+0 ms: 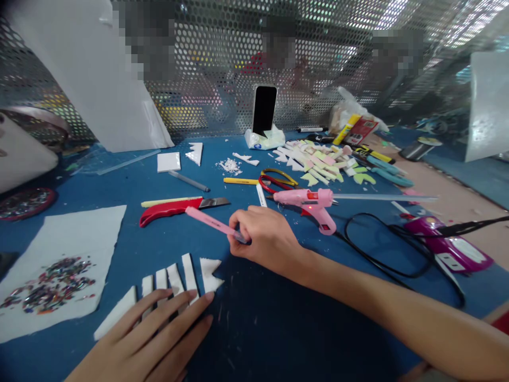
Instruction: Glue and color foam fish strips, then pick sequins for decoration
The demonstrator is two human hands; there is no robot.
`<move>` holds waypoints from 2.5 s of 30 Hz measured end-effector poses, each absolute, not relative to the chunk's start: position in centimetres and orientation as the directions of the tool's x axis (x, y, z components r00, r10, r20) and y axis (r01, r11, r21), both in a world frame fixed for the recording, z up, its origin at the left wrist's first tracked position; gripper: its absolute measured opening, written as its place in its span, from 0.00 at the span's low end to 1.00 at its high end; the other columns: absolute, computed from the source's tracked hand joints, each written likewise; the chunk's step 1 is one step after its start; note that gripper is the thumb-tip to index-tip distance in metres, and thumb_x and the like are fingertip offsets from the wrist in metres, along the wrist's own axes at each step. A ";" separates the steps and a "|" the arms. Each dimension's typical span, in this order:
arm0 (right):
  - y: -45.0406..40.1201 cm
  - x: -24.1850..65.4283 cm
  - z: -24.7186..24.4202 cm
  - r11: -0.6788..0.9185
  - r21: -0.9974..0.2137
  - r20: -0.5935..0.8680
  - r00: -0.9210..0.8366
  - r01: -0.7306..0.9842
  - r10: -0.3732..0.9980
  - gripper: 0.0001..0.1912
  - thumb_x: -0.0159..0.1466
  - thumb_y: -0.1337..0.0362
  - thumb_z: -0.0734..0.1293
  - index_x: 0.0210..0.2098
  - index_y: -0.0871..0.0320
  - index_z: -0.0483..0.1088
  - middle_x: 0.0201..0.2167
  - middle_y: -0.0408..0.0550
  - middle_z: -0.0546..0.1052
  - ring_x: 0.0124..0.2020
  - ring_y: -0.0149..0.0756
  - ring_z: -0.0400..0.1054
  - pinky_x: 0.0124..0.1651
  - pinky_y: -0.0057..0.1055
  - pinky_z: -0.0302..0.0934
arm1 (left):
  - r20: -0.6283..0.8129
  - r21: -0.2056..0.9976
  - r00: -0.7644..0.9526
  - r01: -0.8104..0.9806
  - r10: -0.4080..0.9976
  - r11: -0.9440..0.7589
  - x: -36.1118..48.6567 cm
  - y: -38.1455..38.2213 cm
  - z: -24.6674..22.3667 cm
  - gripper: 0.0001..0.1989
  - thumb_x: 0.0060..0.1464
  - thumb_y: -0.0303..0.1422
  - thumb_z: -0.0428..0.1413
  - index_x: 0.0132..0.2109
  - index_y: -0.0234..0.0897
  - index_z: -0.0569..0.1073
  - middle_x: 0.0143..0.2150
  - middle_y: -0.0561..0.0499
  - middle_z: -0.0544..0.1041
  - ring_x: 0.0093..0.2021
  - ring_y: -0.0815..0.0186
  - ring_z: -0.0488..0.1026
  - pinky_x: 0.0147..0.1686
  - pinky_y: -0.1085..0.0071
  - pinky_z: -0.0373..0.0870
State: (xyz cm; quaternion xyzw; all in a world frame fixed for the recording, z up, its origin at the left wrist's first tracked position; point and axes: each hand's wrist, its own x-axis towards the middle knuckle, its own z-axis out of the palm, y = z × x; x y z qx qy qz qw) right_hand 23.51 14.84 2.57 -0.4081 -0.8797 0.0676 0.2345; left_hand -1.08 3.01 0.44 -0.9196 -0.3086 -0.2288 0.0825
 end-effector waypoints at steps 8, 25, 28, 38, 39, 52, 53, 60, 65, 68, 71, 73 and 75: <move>12.7 23.1 3.7 0.715 -0.613 0.470 -0.572 0.337 0.673 0.04 0.70 0.70 0.62 0.41 0.56 0.67 0.30 0.41 0.76 0.28 0.27 0.69 0.34 0.26 0.62 | 0.443 -0.028 0.722 0.603 0.531 -0.797 -1.4 2.8 -0.1 0.13 0.69 0.33 0.51 0.55 0.43 0.76 0.60 0.54 0.76 0.58 0.65 0.68 0.71 0.59 0.40; 13.1 23.0 1.8 0.739 -0.568 0.236 -0.789 0.362 0.568 0.24 0.62 0.53 0.74 0.49 0.53 0.62 0.46 0.50 0.76 0.47 0.40 0.69 0.54 0.40 0.62 | 0.504 -0.031 0.699 0.602 0.508 -0.798 -1.2 3.0 0.0 0.13 0.69 0.31 0.49 0.51 0.44 0.78 0.53 0.55 0.80 0.55 0.65 0.70 0.71 0.62 0.41; 13.2 23.0 1.8 0.722 -0.591 0.220 -0.789 0.360 0.574 0.20 0.64 0.55 0.73 0.49 0.54 0.62 0.45 0.50 0.76 0.46 0.40 0.69 0.54 0.39 0.62 | 0.499 -0.016 0.696 0.603 0.516 -0.798 -1.4 3.0 0.1 0.14 0.70 0.31 0.48 0.51 0.43 0.78 0.54 0.55 0.80 0.55 0.66 0.70 0.71 0.64 0.41; 13.3 23.0 2.3 0.702 -0.617 0.193 -0.796 0.356 0.573 0.16 0.66 0.59 0.71 0.49 0.54 0.63 0.47 0.49 0.76 0.48 0.39 0.70 0.56 0.39 0.60 | 0.440 -0.019 0.717 0.609 0.540 -0.793 -1.5 3.0 0.0 0.14 0.68 0.29 0.50 0.54 0.42 0.76 0.59 0.52 0.76 0.61 0.65 0.66 0.72 0.61 0.38; 13.3 23.1 2.3 0.705 -0.616 0.196 -0.799 0.352 0.569 0.16 0.66 0.59 0.71 0.49 0.54 0.63 0.47 0.49 0.76 0.48 0.39 0.70 0.56 0.39 0.60 | 0.441 -0.025 0.719 0.609 0.537 -0.793 -1.5 3.0 0.0 0.14 0.68 0.29 0.50 0.54 0.42 0.76 0.58 0.52 0.76 0.61 0.65 0.66 0.72 0.61 0.37; 13.4 23.1 2.2 0.704 -0.637 0.263 -0.770 0.314 0.581 0.08 0.66 0.67 0.69 0.42 0.56 0.65 0.36 0.43 0.74 0.37 0.32 0.63 0.43 0.29 0.60 | 0.435 0.002 0.716 0.606 0.546 -0.795 -1.5 2.9 0.0 0.14 0.67 0.29 0.51 0.55 0.40 0.76 0.59 0.50 0.75 0.63 0.62 0.63 0.72 0.59 0.36; 13.4 23.0 2.2 0.710 -0.635 0.273 -0.771 0.305 0.575 0.07 0.67 0.67 0.69 0.42 0.56 0.65 0.35 0.43 0.73 0.36 0.32 0.62 0.42 0.28 0.60 | 0.439 0.006 0.714 0.604 0.545 -0.797 -1.5 2.9 0.0 0.13 0.67 0.30 0.51 0.54 0.39 0.76 0.59 0.50 0.75 0.63 0.62 0.63 0.72 0.59 0.36; 13.5 22.8 2.1 0.704 -0.644 0.284 -0.760 0.301 0.584 0.05 0.68 0.69 0.68 0.40 0.57 0.66 0.34 0.43 0.75 0.36 0.32 0.63 0.41 0.28 0.60 | 0.440 0.025 0.701 0.616 0.562 -0.787 -1.4 2.6 -0.2 0.13 0.67 0.30 0.52 0.54 0.40 0.76 0.60 0.49 0.75 0.64 0.63 0.63 0.72 0.58 0.38; 13.5 22.9 2.1 0.692 -0.652 0.270 -0.757 0.311 0.595 0.05 0.67 0.69 0.68 0.41 0.57 0.67 0.35 0.43 0.75 0.36 0.31 0.64 0.41 0.27 0.60 | 0.439 0.040 0.696 0.616 0.568 -0.786 -1.4 2.7 -0.2 0.13 0.68 0.30 0.52 0.54 0.40 0.77 0.60 0.50 0.75 0.64 0.63 0.63 0.72 0.60 0.38; 13.5 23.0 2.1 0.693 -0.655 0.270 -0.764 0.301 0.586 0.08 0.65 0.68 0.70 0.41 0.57 0.67 0.35 0.43 0.75 0.36 0.30 0.64 0.41 0.27 0.60 | 0.433 0.044 0.697 0.616 0.571 -0.786 -1.4 2.7 0.0 0.12 0.68 0.31 0.52 0.53 0.41 0.77 0.59 0.50 0.75 0.63 0.63 0.64 0.72 0.60 0.38; 13.5 23.0 2.1 0.696 -0.654 0.270 -0.769 0.295 0.580 0.09 0.64 0.68 0.71 0.41 0.57 0.67 0.34 0.42 0.75 0.36 0.31 0.65 0.43 0.28 0.60 | 0.417 0.036 0.705 0.618 0.574 -0.785 -1.4 2.7 0.1 0.12 0.67 0.32 0.52 0.53 0.41 0.77 0.59 0.50 0.76 0.63 0.63 0.65 0.72 0.59 0.37; 13.4 23.0 2.0 0.693 -0.654 0.267 -0.765 0.304 0.587 0.08 0.65 0.68 0.70 0.41 0.57 0.68 0.34 0.43 0.75 0.36 0.31 0.65 0.43 0.28 0.60 | 0.406 0.027 0.714 0.614 0.570 -0.789 -1.4 2.7 0.1 0.13 0.67 0.32 0.52 0.54 0.41 0.76 0.60 0.50 0.75 0.63 0.63 0.65 0.72 0.59 0.36; 13.4 23.0 1.9 0.686 -0.658 0.257 -0.764 0.310 0.592 0.06 0.66 0.68 0.69 0.41 0.57 0.68 0.34 0.43 0.76 0.36 0.31 0.65 0.42 0.28 0.61 | 0.406 0.028 0.715 0.613 0.569 -0.790 -1.4 2.7 0.0 0.13 0.67 0.32 0.52 0.55 0.40 0.76 0.60 0.50 0.75 0.63 0.63 0.64 0.72 0.59 0.36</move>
